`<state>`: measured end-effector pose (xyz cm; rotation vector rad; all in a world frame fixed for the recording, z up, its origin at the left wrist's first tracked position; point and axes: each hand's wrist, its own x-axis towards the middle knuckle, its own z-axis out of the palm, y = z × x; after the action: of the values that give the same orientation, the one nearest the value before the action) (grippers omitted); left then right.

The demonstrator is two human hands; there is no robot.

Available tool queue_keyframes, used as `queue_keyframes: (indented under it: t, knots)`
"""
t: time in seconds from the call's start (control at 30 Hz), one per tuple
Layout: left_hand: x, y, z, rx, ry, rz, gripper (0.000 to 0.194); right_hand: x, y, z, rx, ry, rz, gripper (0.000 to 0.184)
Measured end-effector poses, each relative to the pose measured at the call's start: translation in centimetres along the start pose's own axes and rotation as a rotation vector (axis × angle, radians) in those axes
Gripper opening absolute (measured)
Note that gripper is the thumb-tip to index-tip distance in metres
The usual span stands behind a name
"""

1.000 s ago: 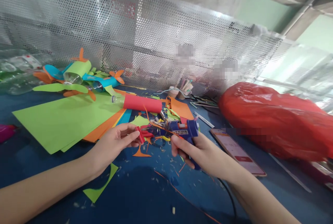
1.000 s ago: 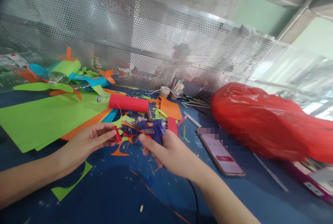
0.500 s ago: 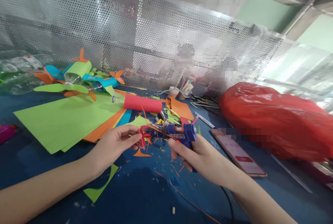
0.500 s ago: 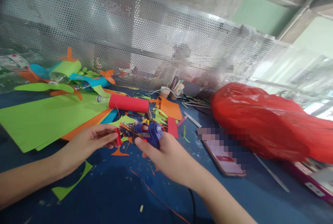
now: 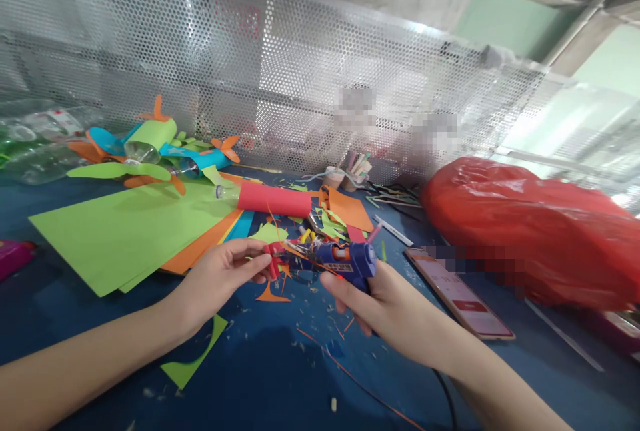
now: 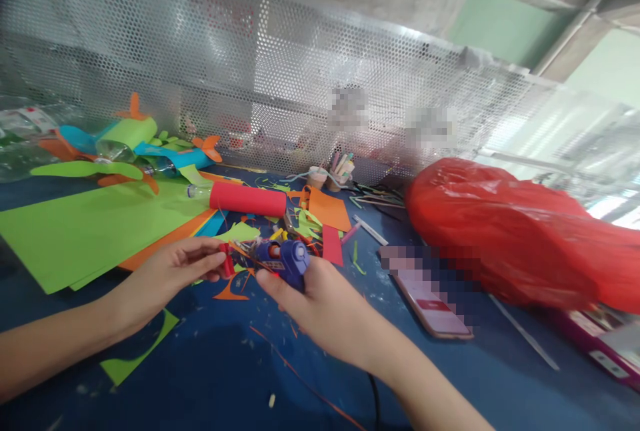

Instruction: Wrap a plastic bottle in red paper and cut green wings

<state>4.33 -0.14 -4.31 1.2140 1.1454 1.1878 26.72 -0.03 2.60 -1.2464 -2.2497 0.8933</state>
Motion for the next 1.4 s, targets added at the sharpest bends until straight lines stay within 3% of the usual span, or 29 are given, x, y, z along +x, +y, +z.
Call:
queue_keyframes:
  t: [0.67, 1.0, 1.4]
  knots:
    - [0.1, -0.3, 0.1, -0.011, -0.018, -0.029, 0.019, -0.1, -0.6, -0.1, -0.093, 0.065, -0.135, 0.027]
    - [0.2, -0.1, 0.0, 0.003, -0.003, -0.016, 0.02, -0.3, -0.9, -0.3, -0.088, 0.028, -0.155, 0.022]
    - [0.4, 0.0, -0.2, -0.046, 0.103, -0.012, 0.026, -0.5, -0.9, -0.1, -0.054, 0.012, -0.117, 0.025]
